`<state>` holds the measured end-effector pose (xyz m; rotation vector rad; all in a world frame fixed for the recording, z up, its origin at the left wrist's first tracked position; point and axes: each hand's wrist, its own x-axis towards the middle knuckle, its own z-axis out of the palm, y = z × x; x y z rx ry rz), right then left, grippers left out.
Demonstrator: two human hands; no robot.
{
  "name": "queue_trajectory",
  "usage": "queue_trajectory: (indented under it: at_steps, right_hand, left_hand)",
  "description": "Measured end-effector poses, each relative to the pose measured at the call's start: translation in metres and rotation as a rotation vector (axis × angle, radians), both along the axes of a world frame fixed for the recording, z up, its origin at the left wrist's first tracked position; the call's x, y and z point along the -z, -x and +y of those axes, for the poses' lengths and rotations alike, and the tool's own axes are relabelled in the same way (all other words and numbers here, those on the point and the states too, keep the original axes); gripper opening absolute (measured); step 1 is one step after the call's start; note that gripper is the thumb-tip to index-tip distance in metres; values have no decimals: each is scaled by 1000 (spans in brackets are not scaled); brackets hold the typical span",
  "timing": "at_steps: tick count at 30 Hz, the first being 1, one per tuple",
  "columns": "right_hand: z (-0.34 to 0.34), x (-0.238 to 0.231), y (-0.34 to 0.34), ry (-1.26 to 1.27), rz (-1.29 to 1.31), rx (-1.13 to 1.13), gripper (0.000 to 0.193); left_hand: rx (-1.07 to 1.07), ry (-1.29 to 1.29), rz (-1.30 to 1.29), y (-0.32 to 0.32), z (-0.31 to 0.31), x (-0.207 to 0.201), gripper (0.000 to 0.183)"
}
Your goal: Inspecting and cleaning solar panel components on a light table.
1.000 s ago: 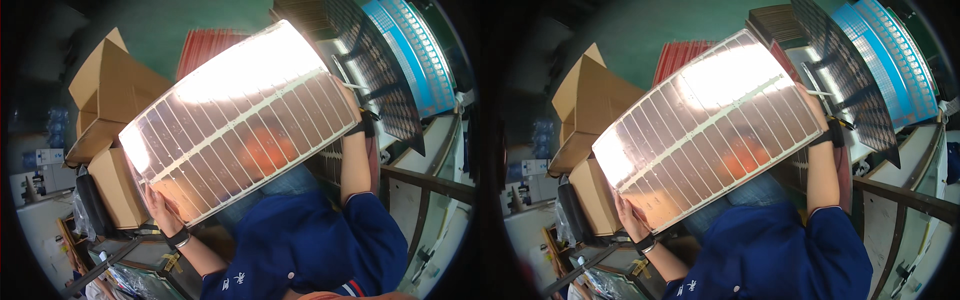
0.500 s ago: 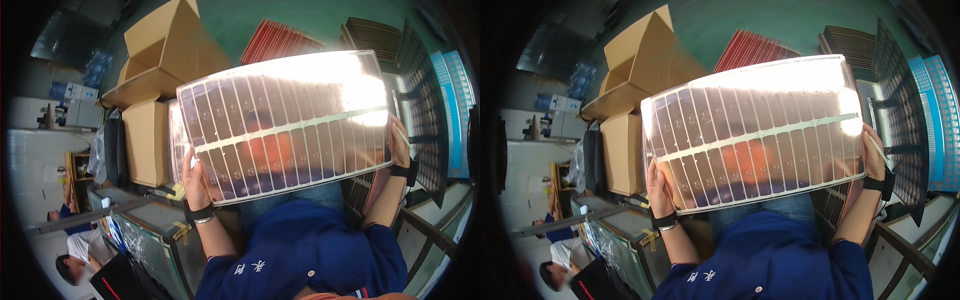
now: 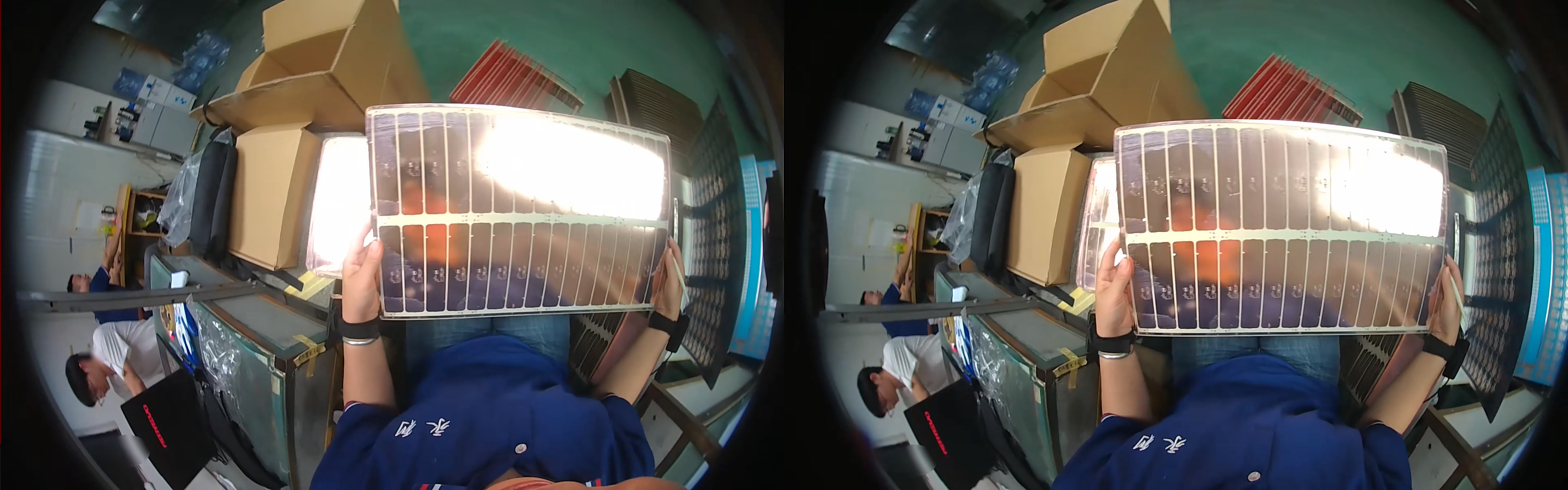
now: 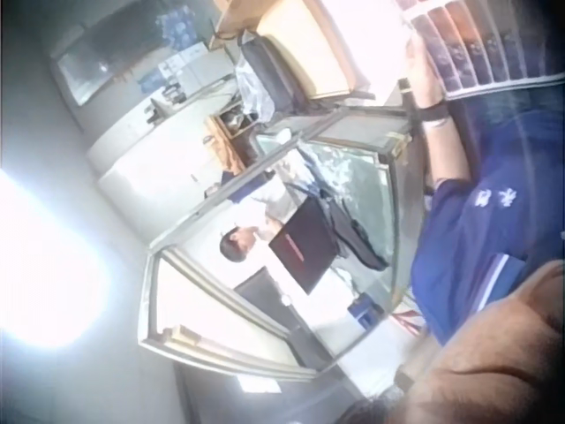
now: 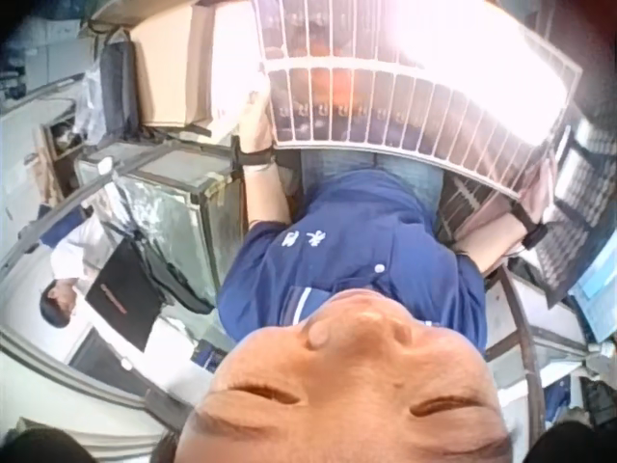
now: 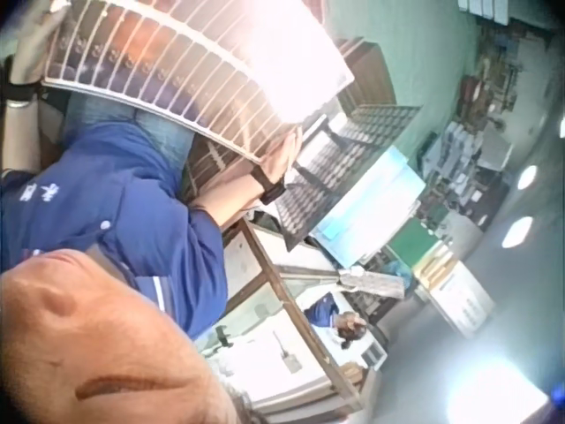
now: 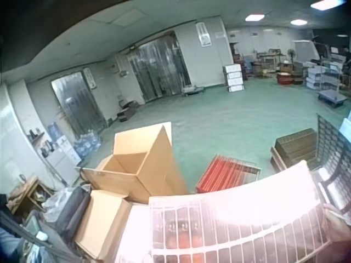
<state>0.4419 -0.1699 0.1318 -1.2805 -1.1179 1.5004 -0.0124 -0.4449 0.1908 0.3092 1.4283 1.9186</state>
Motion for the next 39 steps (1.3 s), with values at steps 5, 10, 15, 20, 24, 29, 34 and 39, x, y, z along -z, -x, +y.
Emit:
queue_trajectory:
  at_steps: [5,10,15,20,24,29,34,39]
  right_hand:
    - [-3,-7,8,33,-47,42,34]
    - [2,1,3,49,-56,41,35]
    - [6,9,0,-34,-31,-99,38]
    - [4,12,1,-16,6,-67,39]
    - [-2,-2,14,-14,29,-107,37]
    - [-4,-2,10,-15,93,-101,31]
    - [-11,-21,25,12,165,-116,21]
    - [-16,-42,31,92,229,-177,26]
  left_hand:
    - [104,18,56,4,-2,8,45]
    - [109,45,143,3,3,6,45]
    - [113,72,152,5,3,11,43]
    - [105,74,139,1,4,7,42]
    - [95,88,208,3,3,11,43]
    - [44,84,199,12,-1,15,43]
    - [-32,141,128,16,-4,8,44]
    - [-85,126,191,18,0,4,43]
